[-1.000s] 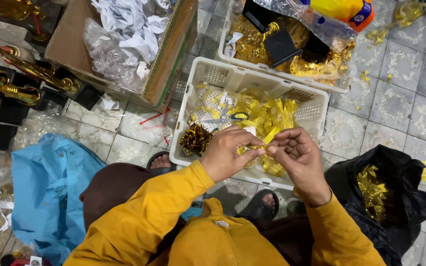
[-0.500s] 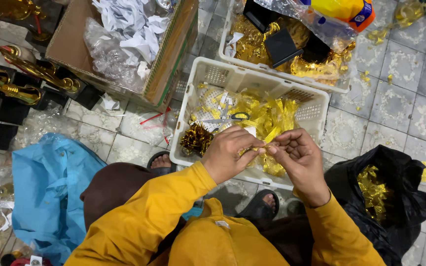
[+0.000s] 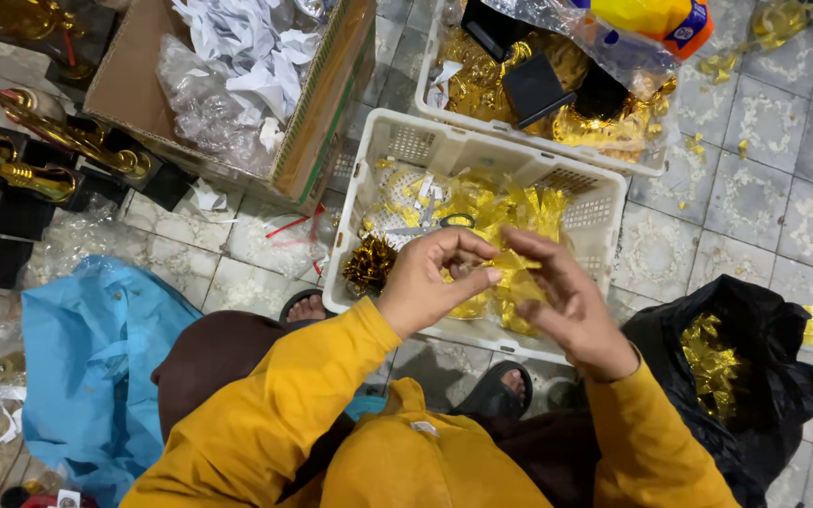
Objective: The person sits on the floor and wraps small white items with gold tinsel by hand. They pick up a white item, wrap it with the tinsel, and place the finished bundle into a white plastic basket. The process is repeated continuously throughout the clip.
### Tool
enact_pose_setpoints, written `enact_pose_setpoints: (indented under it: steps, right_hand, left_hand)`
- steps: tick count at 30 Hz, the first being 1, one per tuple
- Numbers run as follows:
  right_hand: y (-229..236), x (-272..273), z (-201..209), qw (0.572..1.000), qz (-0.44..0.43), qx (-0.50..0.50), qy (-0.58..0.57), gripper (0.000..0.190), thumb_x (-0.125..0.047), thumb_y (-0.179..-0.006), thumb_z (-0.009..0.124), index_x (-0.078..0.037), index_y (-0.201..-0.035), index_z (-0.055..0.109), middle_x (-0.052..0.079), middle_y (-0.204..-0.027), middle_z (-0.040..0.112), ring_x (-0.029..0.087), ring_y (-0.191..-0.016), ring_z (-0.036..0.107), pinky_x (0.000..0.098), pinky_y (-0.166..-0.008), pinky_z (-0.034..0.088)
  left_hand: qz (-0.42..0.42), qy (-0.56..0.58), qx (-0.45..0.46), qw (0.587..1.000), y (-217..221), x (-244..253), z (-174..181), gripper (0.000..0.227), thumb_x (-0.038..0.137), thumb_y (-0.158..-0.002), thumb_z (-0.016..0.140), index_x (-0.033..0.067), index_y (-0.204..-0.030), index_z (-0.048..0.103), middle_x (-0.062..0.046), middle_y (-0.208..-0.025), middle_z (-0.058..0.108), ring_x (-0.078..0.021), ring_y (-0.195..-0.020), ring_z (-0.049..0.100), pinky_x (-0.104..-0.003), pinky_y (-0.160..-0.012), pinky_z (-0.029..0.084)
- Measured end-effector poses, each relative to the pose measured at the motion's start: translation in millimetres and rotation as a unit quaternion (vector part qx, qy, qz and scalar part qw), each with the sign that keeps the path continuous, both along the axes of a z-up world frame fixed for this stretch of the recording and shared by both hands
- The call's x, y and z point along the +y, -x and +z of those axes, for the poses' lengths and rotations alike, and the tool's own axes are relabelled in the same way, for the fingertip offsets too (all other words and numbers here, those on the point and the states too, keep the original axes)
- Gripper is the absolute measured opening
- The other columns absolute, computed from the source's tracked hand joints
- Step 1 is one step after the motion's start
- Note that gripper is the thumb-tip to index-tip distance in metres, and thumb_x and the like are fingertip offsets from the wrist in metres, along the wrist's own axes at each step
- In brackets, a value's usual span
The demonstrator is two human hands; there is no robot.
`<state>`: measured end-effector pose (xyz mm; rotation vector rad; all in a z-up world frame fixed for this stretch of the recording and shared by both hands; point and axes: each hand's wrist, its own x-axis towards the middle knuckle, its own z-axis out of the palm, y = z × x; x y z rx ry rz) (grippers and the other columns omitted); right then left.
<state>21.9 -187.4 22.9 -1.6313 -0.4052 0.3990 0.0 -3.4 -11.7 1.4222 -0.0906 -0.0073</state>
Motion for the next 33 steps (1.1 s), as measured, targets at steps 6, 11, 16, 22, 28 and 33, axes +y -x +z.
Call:
enact_pose_setpoints:
  steps: [6,11,16,22,28,33]
  right_hand:
    - [0,-4,-28,1.0,-0.019,-0.013,0.017,0.043,0.005,-0.075,0.066,0.005,-0.116,0.057,0.019,-0.113,0.061,0.035,-0.122,0.05,0.0479,-0.106,0.032]
    - [-1,5,-5,0.997,-0.011,-0.068,0.044,0.049,0.006,-0.075,0.066,0.003,-0.123,0.054,0.019,-0.11,0.058,0.036,-0.115,0.053,0.0531,-0.101,0.038]
    - [-6,-3,-18,0.991,0.029,-0.105,0.08,0.042,0.0,-0.072,0.072,-0.005,-0.112,0.063,0.015,-0.11,0.062,0.032,-0.11,0.056,0.0464,-0.096,0.042]
    - [-7,-11,-27,0.987,0.007,-0.093,0.131,0.01,-0.007,-0.073,0.073,-0.007,-0.082,0.071,0.009,-0.076,0.066,0.022,-0.076,0.062,0.037,-0.074,0.047]
    - [-3,-8,-26,0.982,-0.026,-0.091,0.163,0.012,-0.008,-0.067,0.079,-0.008,-0.069,0.067,0.006,-0.066,0.064,0.018,-0.064,0.06,0.0318,-0.064,0.046]
    - [-1,-3,-25,0.981,-0.026,-0.094,0.17,0.009,-0.007,-0.07,0.077,-0.009,-0.068,0.068,0.005,-0.064,0.065,0.017,-0.061,0.059,0.0299,-0.062,0.045]
  left_hand:
    - [-0.016,0.043,0.045,0.998,1,-6,-11,0.024,0.016,-0.072,0.076,0.008,-0.091,0.064,-0.004,-0.076,0.069,-0.0033,-0.068,0.05,-0.014,-0.06,0.039]
    - [-0.041,0.018,0.067,0.997,-1,-4,1,0.013,0.008,-0.077,0.068,0.0067,-0.089,0.065,-0.006,-0.075,0.07,-0.0054,-0.065,0.053,-0.015,-0.056,0.039]
    - [-0.062,0.007,0.071,0.996,0,-3,-8,0.01,0.009,-0.076,0.068,0.0076,-0.085,0.066,-0.005,-0.074,0.068,-0.0045,-0.064,0.05,-0.015,-0.053,0.038]
    - [-0.066,-0.031,0.058,0.996,-1,-5,-10,0.013,0.014,-0.074,0.07,0.0099,-0.086,0.067,-0.003,-0.073,0.066,-0.008,-0.068,0.053,-0.017,-0.053,0.04]
    - [-0.059,-0.122,0.005,0.991,0,3,8,0.015,0.01,-0.074,0.071,0.0071,-0.088,0.068,-0.009,-0.072,0.066,-0.0175,-0.068,0.058,-0.024,-0.057,0.045]
    - [-0.046,-0.124,0.026,0.991,3,-1,-1,0.011,0.008,-0.072,0.069,0.0067,-0.083,0.067,-0.005,-0.068,0.065,-0.0145,-0.067,0.057,-0.025,-0.059,0.044]
